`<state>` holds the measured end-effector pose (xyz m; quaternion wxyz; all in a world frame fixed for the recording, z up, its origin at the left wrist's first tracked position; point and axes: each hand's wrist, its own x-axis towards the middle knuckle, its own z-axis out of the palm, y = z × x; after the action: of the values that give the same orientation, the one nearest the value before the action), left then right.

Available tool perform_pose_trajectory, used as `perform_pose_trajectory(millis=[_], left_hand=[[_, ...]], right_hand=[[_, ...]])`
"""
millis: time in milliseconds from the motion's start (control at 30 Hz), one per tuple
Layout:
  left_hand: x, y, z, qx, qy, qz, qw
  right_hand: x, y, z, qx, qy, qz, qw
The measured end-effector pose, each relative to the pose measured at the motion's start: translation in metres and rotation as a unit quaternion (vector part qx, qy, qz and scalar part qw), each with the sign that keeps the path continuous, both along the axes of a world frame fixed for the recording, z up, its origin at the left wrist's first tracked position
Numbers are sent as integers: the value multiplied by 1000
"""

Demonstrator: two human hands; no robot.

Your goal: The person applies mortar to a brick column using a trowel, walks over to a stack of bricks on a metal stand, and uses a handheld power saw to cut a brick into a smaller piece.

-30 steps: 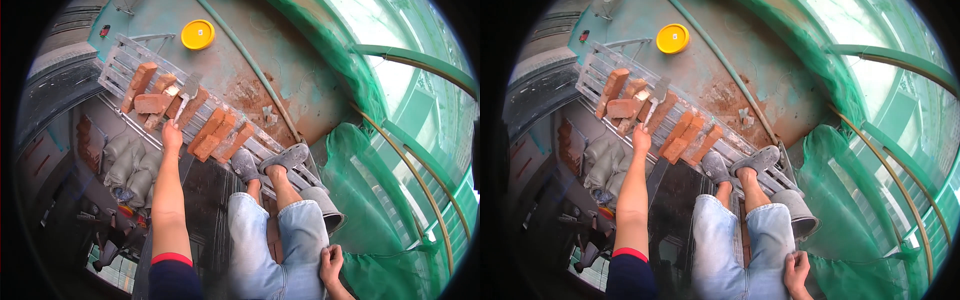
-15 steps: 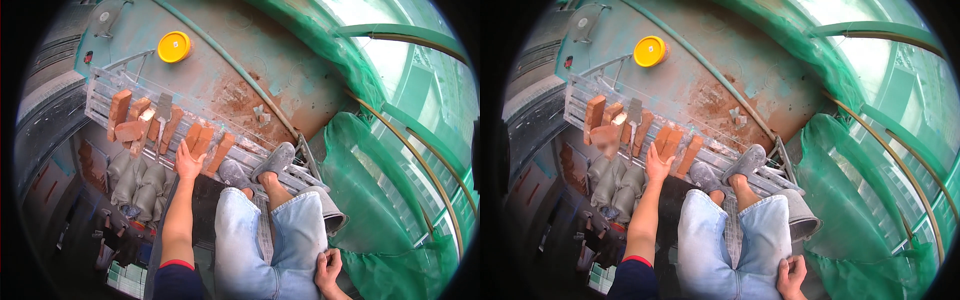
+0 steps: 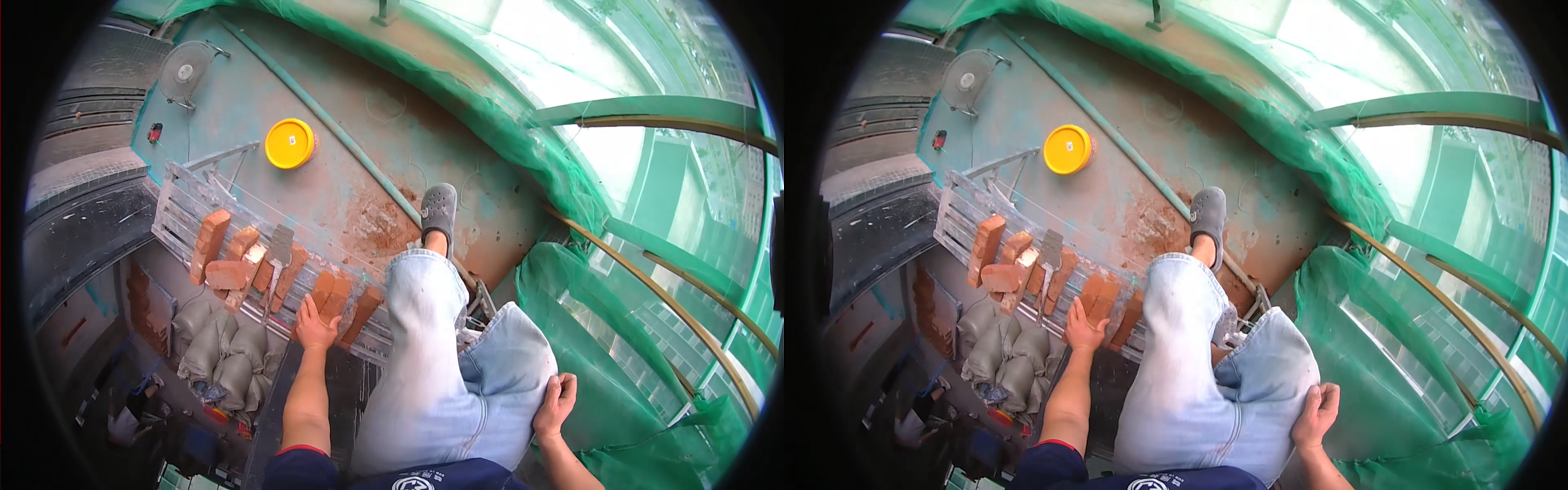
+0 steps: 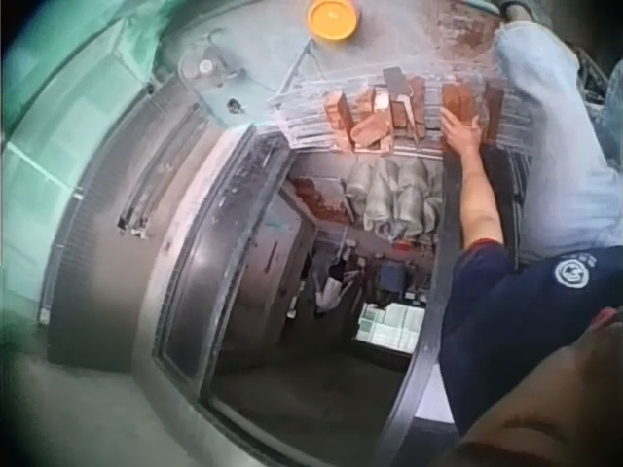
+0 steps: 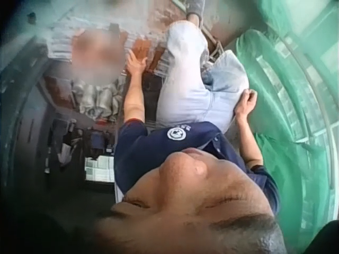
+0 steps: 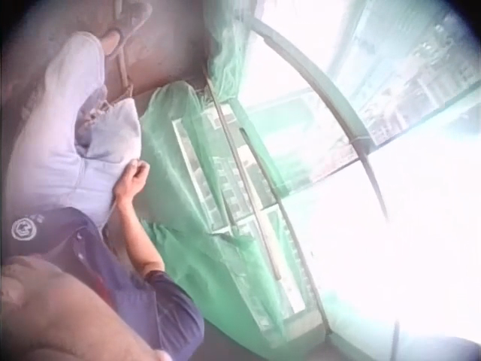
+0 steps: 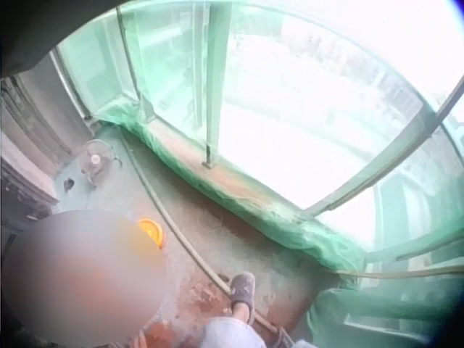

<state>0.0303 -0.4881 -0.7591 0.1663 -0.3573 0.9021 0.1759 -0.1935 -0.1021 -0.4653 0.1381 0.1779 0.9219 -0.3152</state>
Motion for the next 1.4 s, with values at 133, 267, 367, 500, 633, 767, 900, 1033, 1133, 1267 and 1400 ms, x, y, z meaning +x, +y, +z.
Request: perform_pose_trajectory(millis=[133, 267, 367, 500, 633, 767, 900, 1033, 1133, 1267, 1400], left_hand=[[1, 9, -1, 13, -6, 15, 1000], [-4, 21, -14, 27, -14, 36, 999], [-7, 14, -8, 59, -36, 51, 996], [-5, 2, 7, 7, 11, 21, 1000], [-1, 6, 7, 16, 33, 75, 997], [-31, -7, 41, -1, -165, 94, 982], [-63, 35, 81, -39, -92, 447, 889], [-57, 60, 39, -123, 400, 783, 460], [-68, 79, -5, -222, 246, 831, 446], [-116, 24, -32, -324, 110, 863, 371], [-133, 19, -49, -393, 80, 872, 282]], right_hand=[[-58, 15, -66, 9, 93, -7, 996], [-166, 4, -161, 165, 113, -22, 980], [-229, -19, -246, 244, 124, 82, 958], [-381, -153, -395, 12, 94, 211, 973], [-500, -225, -602, 88, -10, 495, 864], [-507, -343, -622, -13, -131, 547, 826], [-465, -453, -474, -138, -220, 637, 726], [-495, -516, -420, -137, -229, 707, 655], [-528, -556, -413, -102, -214, 749, 619], [-562, -593, -434, -28, -198, 748, 633], [-542, -620, -462, 40, -219, 793, 567]])
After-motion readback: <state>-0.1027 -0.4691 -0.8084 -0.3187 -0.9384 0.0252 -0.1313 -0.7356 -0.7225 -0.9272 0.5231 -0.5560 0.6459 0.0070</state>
